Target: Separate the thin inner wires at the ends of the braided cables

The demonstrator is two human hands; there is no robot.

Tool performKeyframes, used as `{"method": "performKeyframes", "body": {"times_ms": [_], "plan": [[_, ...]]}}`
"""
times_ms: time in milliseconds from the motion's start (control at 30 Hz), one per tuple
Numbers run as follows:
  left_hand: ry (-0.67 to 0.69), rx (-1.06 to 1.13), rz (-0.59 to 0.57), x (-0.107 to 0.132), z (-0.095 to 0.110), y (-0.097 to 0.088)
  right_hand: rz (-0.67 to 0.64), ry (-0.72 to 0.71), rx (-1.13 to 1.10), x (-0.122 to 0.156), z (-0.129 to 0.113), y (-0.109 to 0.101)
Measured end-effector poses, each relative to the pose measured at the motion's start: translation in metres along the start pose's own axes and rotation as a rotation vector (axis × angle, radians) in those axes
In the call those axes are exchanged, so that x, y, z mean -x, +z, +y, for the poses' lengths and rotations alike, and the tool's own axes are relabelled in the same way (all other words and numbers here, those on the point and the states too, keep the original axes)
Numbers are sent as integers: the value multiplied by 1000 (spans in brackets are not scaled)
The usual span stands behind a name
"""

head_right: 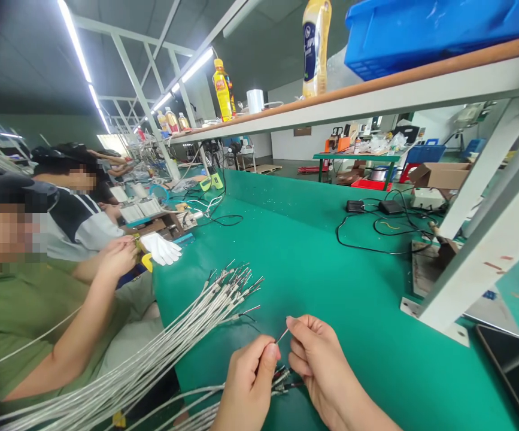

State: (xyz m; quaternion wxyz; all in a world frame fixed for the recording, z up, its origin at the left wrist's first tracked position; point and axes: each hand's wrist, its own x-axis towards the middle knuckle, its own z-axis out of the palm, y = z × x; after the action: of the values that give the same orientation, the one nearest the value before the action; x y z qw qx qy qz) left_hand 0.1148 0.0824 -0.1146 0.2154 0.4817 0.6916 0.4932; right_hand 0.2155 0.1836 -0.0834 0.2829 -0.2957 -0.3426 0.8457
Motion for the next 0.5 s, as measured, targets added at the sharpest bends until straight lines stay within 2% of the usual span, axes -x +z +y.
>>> {"method": "performKeyframes", "body": {"times_ms": [400,500], "plan": [[-1,-36,10,0,0,-1,-43,-1,-40,-2,-11,-5],[3,-35,21,-1,0,-1,-72,-64,-69,-4,-15,-6]]}}
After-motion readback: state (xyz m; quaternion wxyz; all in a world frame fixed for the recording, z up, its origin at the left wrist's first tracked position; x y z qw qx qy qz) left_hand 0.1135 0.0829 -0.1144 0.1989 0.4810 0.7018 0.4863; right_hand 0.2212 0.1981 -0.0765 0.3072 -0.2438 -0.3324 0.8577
